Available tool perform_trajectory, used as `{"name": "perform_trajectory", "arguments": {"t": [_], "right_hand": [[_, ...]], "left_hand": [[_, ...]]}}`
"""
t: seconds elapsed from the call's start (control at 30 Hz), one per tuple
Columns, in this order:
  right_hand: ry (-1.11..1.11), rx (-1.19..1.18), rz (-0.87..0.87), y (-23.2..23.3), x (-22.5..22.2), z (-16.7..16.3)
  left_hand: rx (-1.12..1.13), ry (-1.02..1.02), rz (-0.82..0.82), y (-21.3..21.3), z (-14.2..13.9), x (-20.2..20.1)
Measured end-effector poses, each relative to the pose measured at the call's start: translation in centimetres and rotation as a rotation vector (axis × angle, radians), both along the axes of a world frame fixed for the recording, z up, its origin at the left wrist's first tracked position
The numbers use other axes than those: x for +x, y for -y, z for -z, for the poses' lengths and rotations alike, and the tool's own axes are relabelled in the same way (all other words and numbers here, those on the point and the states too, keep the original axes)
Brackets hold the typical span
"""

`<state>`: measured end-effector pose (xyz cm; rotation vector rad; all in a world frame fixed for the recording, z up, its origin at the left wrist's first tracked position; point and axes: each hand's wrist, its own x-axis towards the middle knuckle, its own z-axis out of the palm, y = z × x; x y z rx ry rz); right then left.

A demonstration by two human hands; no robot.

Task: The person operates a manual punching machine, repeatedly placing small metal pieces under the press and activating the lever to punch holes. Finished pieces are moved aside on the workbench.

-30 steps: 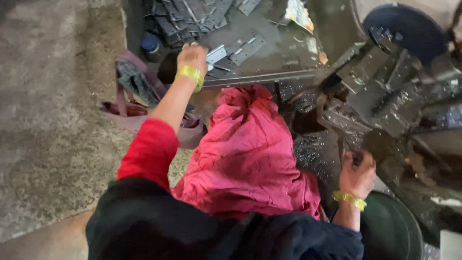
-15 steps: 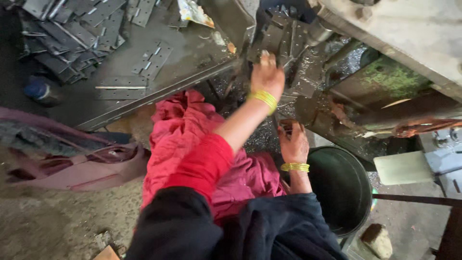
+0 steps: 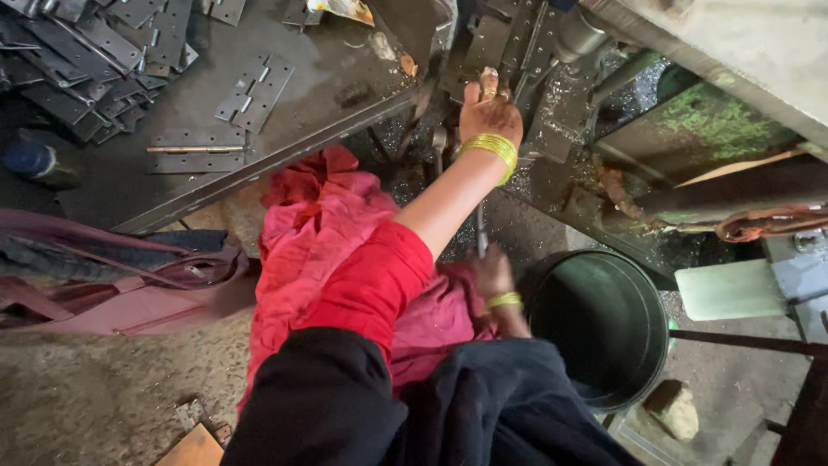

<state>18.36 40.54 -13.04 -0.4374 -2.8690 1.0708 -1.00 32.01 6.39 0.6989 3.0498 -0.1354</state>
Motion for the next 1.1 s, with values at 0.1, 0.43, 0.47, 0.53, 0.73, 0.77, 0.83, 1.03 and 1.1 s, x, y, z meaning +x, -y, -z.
{"name": "perform_trajectory", "arguments": {"t": [0.1, 0.43, 0.47, 0.53, 0.73, 0.77, 0.83, 1.03, 1.1], "right_hand": [[0.049, -0.211, 0.133, 0.0, 0.6, 3.6], [0.159, 0.783, -0.569, -3.6, -0.8, 2.6], [0.113, 0.541, -0.342, -2.1, -0.3, 3.4], [0.016, 0.071, -0.015, -1.1, 0.3, 3.8], [0.162, 0.167, -0.086, -4.2, 0.1, 1.1], [0.160, 0.145, -0.072, -4.4, -0.2, 0.8], [0.147, 0.107, -0.044, -3.5, -0.2, 1.2], [0.126, 0.026, 0.027, -1.3, 1.0, 3.0], [0.183, 0.107, -0.026, -3.2, 0.9, 2.1]], "left_hand": [[0.017, 0.041, 0.001, 1.7, -0.9, 1.1], [0.205, -0.190, -0.146, -0.6, 2.6, -0.8], [0.253, -0.210, -0.169, -0.5, 3.2, -0.6], [0.221, -0.193, -0.112, 0.0, 3.3, -0.3], [0.024, 0.026, 0.038, 1.0, 0.3, -0.9], [0.016, 0.038, 0.037, 0.5, 0.2, -1.3], [0.027, 0.029, 0.030, -0.7, 0.9, -2.1], [0.060, -0.150, -0.055, -1.7, 5.4, -4.0], [0.074, 0.044, 0.042, -1.5, 4.7, -5.3]]}}
